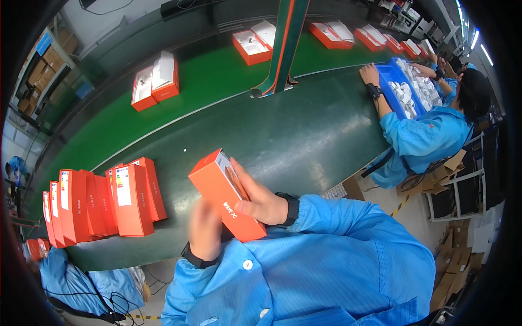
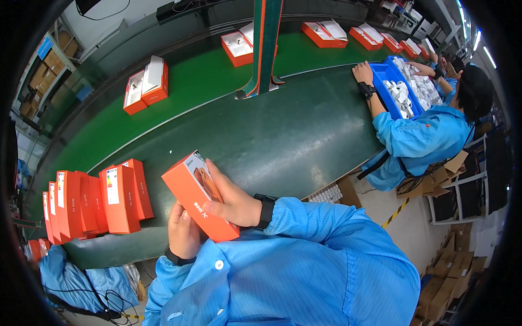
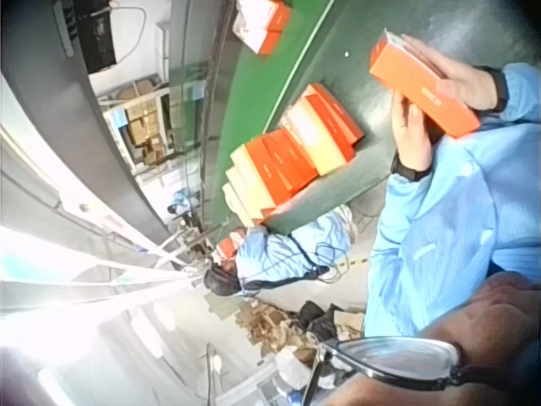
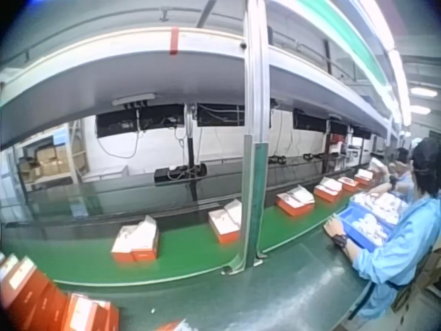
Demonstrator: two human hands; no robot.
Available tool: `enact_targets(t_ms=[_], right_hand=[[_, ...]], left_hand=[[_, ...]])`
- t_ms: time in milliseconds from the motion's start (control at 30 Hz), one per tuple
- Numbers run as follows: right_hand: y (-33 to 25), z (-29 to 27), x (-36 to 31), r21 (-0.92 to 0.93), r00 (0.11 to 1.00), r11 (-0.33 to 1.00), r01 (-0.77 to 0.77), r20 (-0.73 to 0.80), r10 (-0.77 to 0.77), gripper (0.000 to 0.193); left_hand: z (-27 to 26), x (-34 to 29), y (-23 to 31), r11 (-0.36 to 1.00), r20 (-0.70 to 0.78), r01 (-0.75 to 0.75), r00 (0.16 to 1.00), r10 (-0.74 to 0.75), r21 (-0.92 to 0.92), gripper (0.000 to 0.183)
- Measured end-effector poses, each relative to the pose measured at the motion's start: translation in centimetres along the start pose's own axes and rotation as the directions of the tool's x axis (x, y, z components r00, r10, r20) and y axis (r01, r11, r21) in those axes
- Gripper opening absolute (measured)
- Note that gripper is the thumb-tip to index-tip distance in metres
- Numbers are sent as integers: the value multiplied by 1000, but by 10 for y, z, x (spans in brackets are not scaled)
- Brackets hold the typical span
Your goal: Packaging cell phone components into boxes on an assembly line.
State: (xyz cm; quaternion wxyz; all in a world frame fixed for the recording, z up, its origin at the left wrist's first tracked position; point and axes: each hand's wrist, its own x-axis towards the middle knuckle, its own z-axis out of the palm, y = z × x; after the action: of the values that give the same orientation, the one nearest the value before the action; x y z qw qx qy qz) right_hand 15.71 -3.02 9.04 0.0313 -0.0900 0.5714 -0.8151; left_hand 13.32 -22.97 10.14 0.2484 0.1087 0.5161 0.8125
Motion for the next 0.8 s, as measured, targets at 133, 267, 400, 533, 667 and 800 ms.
enact_targets(t_ms=[133,267,400,533,667,800], right_hand=[[3,0,-2,-40,999,999,-12,30,13,122],[6,2,-1,-68,999,998,-19,38,21,121],[9,6,-2,-171,999,985,-17,34,23,119],[2,7,10,-164,999,986,-27,41,34,110],[-18,4,24,94,995,991,-94,-16,96,84],[-18,-17,29,-138,999,990,-38,-33,33,76]], left_hand=[[-9,1,6,998,44,61,997,-62,18,57],[-21,1,9,991,55,114,991,-118,63,64],[-25,3,15,977,75,185,978,-193,101,68],[-34,11,8,981,106,175,977,-183,78,75],[-23,20,9,998,-18,67,998,-67,7,83],[-19,25,10,1000,-79,-28,997,28,-10,81]])
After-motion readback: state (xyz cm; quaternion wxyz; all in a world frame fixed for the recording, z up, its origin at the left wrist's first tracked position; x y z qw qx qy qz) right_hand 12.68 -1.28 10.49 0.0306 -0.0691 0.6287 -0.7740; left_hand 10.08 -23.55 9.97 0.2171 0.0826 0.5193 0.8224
